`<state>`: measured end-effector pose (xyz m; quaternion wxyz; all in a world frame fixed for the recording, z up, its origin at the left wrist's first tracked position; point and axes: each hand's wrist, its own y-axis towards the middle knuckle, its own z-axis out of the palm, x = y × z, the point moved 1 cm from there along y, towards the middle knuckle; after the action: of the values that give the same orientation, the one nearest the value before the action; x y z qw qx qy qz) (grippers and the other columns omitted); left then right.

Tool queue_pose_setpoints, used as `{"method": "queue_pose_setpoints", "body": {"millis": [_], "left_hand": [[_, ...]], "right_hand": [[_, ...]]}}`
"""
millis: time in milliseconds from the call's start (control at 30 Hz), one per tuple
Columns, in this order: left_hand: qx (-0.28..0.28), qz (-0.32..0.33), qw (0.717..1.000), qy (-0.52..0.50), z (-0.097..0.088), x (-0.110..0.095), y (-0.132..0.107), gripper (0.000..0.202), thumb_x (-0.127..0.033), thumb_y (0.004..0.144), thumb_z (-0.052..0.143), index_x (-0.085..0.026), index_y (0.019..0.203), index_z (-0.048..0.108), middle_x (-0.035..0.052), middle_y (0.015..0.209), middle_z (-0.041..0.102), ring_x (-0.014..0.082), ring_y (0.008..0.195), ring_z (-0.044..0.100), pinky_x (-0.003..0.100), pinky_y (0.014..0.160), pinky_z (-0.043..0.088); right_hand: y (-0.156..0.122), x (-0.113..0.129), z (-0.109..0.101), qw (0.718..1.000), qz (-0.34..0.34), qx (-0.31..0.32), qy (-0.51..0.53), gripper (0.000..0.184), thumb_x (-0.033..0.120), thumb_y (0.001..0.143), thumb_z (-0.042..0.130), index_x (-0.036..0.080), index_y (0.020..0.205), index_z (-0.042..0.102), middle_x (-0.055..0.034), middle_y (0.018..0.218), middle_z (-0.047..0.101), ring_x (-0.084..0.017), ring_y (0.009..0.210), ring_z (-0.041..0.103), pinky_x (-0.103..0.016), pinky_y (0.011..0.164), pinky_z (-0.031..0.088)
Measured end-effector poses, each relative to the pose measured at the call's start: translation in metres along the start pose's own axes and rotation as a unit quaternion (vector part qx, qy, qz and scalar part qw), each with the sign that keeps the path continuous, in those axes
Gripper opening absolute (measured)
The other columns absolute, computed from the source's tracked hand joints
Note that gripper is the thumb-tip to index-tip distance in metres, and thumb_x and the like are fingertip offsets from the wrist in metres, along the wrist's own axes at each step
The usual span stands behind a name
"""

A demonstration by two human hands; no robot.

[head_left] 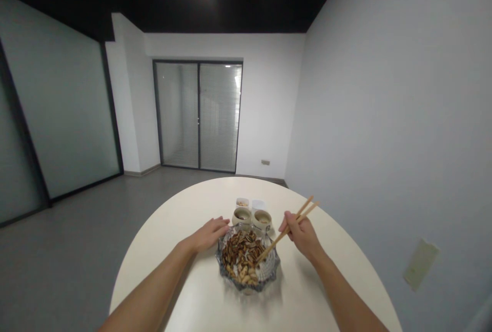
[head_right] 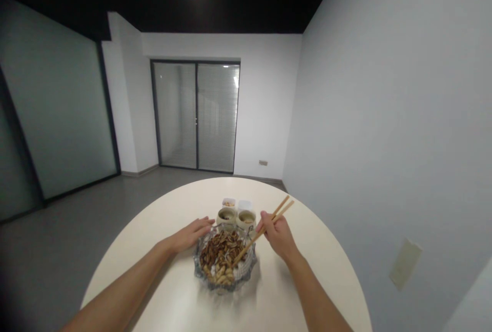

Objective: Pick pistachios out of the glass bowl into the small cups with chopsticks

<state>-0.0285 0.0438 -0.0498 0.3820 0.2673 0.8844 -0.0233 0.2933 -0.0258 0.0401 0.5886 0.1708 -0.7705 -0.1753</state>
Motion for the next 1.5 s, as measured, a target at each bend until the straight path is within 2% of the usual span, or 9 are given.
{"method": "queue_pose_setpoints", "body": {"millis": [100, 200, 567, 800, 967, 1133, 1333, 1500], "left_hand": [[-0.002, 0.005, 1.0, 0.001, 0.001, 0.003, 0.001, 0.075, -0.081, 0.099, 0.037, -0.026, 0.134, 0.074, 0.0084, 0.161, 0.055, 0.0388, 0.158, 0.035, 0.06, 0.133, 0.014], [0.003, 0.006, 1.0, 0.005, 0.0, 0.003, 0.001, 0.076, -0.082, 0.099, 0.036, -0.026, 0.136, 0.073, 0.0083, 0.162, 0.054, 0.0384, 0.158, 0.035, 0.06, 0.133, 0.014], [0.005, 0.007, 1.0, 0.01, 0.0, 0.0, 0.001, 0.079, -0.083, 0.099, 0.034, -0.025, 0.137, 0.071, 0.0093, 0.163, 0.053, 0.0379, 0.158, 0.034, 0.059, 0.133, 0.013], [0.0, 0.005, 1.0, 0.001, -0.001, -0.004, -0.001, 0.074, -0.081, 0.099, 0.038, -0.027, 0.134, 0.074, 0.0086, 0.161, 0.055, 0.038, 0.158, 0.035, 0.058, 0.133, 0.013], [0.002, -0.003, 1.0, 0.001, -0.002, -0.007, -0.002, 0.073, -0.081, 0.098, 0.039, -0.026, 0.132, 0.075, 0.0084, 0.161, 0.055, 0.0388, 0.158, 0.035, 0.059, 0.133, 0.015], [0.005, -0.002, 1.0, 0.01, -0.003, -0.011, -0.003, 0.073, -0.079, 0.1, 0.036, -0.026, 0.135, 0.073, 0.0089, 0.163, 0.053, 0.0378, 0.158, 0.035, 0.058, 0.133, 0.015], [0.006, -0.001, 1.0, 0.004, -0.003, -0.009, -0.003, 0.074, -0.08, 0.1, 0.036, -0.027, 0.136, 0.072, 0.0096, 0.163, 0.053, 0.0367, 0.159, 0.034, 0.058, 0.133, 0.015], [0.005, -0.006, 1.0, 0.003, -0.002, -0.007, -0.003, 0.073, -0.081, 0.099, 0.038, -0.028, 0.134, 0.073, 0.0093, 0.162, 0.053, 0.0365, 0.159, 0.034, 0.058, 0.133, 0.013]], "right_hand": [[-0.003, 0.001, 0.008, 0.999, -0.01, 0.049, -0.013, 0.082, 0.09, 0.087, 0.048, 0.019, 0.052, 0.068, 0.0033, 0.04, 0.036, -0.01, 0.039, 0.032, -0.024, 0.039, 0.02], [-0.004, 0.0, 0.011, 0.997, -0.022, 0.067, -0.023, 0.08, 0.085, 0.091, 0.049, 0.018, 0.053, 0.069, 0.0022, 0.04, 0.04, -0.01, 0.04, 0.034, -0.024, 0.04, 0.022], [-0.008, 0.003, 0.016, 0.995, -0.032, 0.093, -0.032, 0.076, 0.079, 0.094, 0.049, 0.019, 0.054, 0.071, 0.0008, 0.041, 0.045, -0.011, 0.04, 0.036, -0.025, 0.041, 0.024], [-0.008, 0.006, 0.015, 0.996, -0.011, 0.086, -0.032, 0.074, 0.081, 0.091, 0.05, 0.02, 0.054, 0.07, 0.0024, 0.038, 0.04, -0.011, 0.038, 0.035, -0.024, 0.039, 0.023], [-0.004, 0.003, 0.006, 0.999, 0.002, 0.034, -0.008, 0.078, 0.087, 0.087, 0.05, 0.019, 0.053, 0.069, 0.003, 0.035, 0.039, -0.011, 0.035, 0.034, -0.023, 0.038, 0.024], [0.003, -0.007, -0.005, 0.997, -0.009, -0.07, -0.001, 0.082, 0.093, 0.083, 0.05, 0.018, 0.055, 0.069, 0.0022, 0.035, 0.041, -0.011, 0.034, 0.036, -0.024, 0.037, 0.028], [0.007, -0.007, -0.016, 0.98, -0.046, -0.191, -0.035, 0.083, 0.092, 0.087, 0.047, 0.018, 0.06, 0.072, -0.0002, 0.039, 0.047, -0.014, 0.038, 0.044, -0.026, 0.04, 0.035], [0.007, -0.004, -0.023, 0.963, -0.049, -0.252, -0.081, 0.086, 0.093, 0.088, 0.042, 0.018, 0.062, 0.074, -0.0029, 0.043, 0.054, -0.017, 0.043, 0.051, -0.029, 0.044, 0.04]]}}
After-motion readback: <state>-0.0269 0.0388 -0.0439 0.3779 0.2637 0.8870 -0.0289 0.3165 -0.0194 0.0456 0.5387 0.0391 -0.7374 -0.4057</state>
